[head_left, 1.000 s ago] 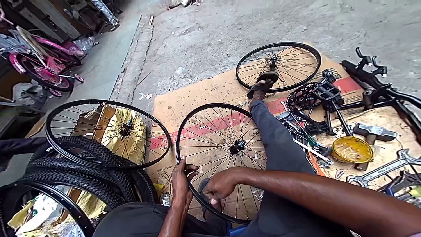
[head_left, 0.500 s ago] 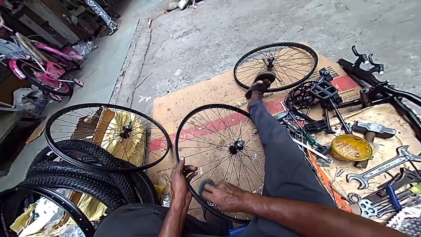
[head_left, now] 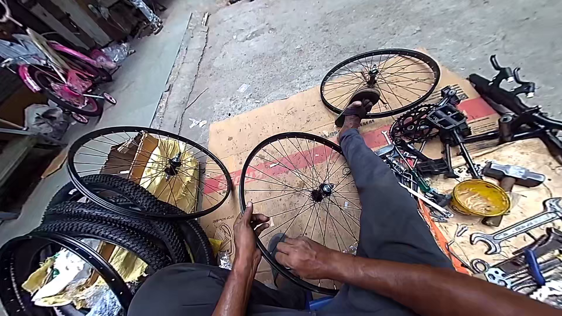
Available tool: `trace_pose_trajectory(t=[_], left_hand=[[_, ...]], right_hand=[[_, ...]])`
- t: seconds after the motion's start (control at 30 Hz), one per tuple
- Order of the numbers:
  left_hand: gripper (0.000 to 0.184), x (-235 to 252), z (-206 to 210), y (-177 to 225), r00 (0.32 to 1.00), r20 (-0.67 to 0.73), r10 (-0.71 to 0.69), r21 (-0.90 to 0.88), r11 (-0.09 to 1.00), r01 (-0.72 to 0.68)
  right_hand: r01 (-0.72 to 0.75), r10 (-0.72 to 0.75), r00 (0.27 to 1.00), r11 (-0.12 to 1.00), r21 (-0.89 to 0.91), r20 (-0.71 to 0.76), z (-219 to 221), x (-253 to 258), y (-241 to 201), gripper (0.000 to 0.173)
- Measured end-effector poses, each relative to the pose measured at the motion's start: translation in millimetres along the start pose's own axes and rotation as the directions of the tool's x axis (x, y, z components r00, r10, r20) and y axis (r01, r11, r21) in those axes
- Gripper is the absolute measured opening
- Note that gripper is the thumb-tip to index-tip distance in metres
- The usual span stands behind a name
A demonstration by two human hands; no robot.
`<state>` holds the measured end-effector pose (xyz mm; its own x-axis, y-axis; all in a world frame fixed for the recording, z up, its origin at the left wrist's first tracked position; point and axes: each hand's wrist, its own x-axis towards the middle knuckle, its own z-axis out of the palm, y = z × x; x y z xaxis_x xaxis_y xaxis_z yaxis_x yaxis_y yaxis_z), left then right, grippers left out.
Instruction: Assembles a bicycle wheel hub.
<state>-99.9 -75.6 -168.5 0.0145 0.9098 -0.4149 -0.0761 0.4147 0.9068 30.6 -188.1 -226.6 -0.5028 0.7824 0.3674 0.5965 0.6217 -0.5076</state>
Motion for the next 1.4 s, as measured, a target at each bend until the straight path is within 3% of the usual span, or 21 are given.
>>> trace_pose_trajectory(t=[0.07, 0.17, 0.27, 0.37, 0.43, 0.57, 0.67, 0.8, 0.87, 0.93, 1.03, 1.1, 1.17, 1.27, 1.4], left_hand=[[0.040, 1.1, 0.1, -1.6, 1.000, -0.005, -0.003, -0.003, 1.000, 0.003], [0.040, 1.2, -0.2, -1.2, 1.000, -0.013, -0.003, -0.005, 1.000, 0.003], [0.040, -0.1, 1.4, 1.5, 1.000, 0.001, 0.001, 0.002, 1.000, -0.001], [0.038, -0.2, 0.8, 2.5, 1.000, -0.018, -0.009, 0.020, 1.000, 0.009], [0.039, 7.7, -1.0, 5.9, 1.000, -0.017, -0.021, 0.053, 0.998, 0.022], [0.044, 30.4, -2.3, 21.8, 0.993, 0.113, -0.042, 0.050, 0.998, 0.037], [0.040, 36.8, 0.3, 26.2, 0.978, 0.205, -0.029, -0.049, 0.998, 0.040], [0.040, 24.0, -1.2, 16.9, 0.970, 0.233, 0.069, -0.164, 0.986, -0.031], [0.044, 8.4, -2.7, 6.8, 0.969, 0.221, 0.111, -0.202, 0.977, -0.065], [0.042, -7.1, -6.1, -3.6, 0.968, 0.211, 0.138, -0.208, 0.974, -0.094], [0.022, -10.2, -11.7, -4.4, 0.972, 0.196, 0.133, -0.163, 0.981, -0.102], [0.038, -1.7, -11.4, -3.6, 0.984, 0.157, 0.083, -0.145, 0.988, -0.060], [0.054, 2.6, -8.9, -5.2, 0.992, 0.119, 0.029, -0.140, 0.990, -0.012], [0.054, 3.9, -10.1, -9.6, 0.999, 0.052, -0.013, -0.154, 0.988, 0.021], [0.049, 3.7, -8.4, -7.2, 0.998, 0.062, -0.006, -0.138, 0.990, 0.014]], right_hand=[[-0.055, 0.055, 0.998, 0.998, 0.011, -0.011, 5.1, -1.7, -0.5, 0.009], [-0.161, 0.128, 0.953, 0.982, 0.099, 0.275, -27.0, 10.1, -3.1, 0.012], [-0.257, 0.101, 0.750, 0.955, 0.148, 0.653, -68.1, 33.7, 4.3, 0.034], [-0.274, -0.006, 0.654, 0.930, 0.244, 0.757, -70.8, 49.0, 23.0, 0.033], [-0.250, -0.011, 0.663, 0.939, 0.236, 0.748, -69.8, 55.1, 21.9, 0.026], [-0.145, 0.040, 0.835, 0.978, 0.149, 0.549, -57.9, 31.0, 2.4, 0.012], [-0.110, 0.038, 0.904, 0.983, 0.145, 0.425, -46.9, 10.9, 2.4, 0.006], [-0.121, 0.033, 0.892, 0.979, 0.167, 0.451, -61.3, 2.9, 9.8, 0.016], [-0.182, 0.091, 0.874, 0.972, 0.149, 0.477, -81.5, 0.7, 12.0, 0.019], [-0.276, 0.194, 0.892, 0.949, 0.151, 0.408, -96.5, -3.5, 14.5, 0.020], [-0.312, 0.320, 0.905, 0.947, -0.074, 0.279, -87.6, -10.5, 22.5, 0.019], [-0.299, 0.323, 0.877, 0.946, -0.123, 0.356, -70.9, -14.8, 20.0, 0.024], [-0.225, 0.214, 0.891, 0.974, -0.019, 0.401, -56.2, -16.9, 11.9, 0.028], [-0.097, 0.045, 0.935, 0.987, 0.130, 0.352, -40.9, -12.5, 4.0, 0.020], [-0.202, 0.165, 0.968, 0.959, 0.200, 0.188, -12.3, -11.7, 16.5, 0.028]])
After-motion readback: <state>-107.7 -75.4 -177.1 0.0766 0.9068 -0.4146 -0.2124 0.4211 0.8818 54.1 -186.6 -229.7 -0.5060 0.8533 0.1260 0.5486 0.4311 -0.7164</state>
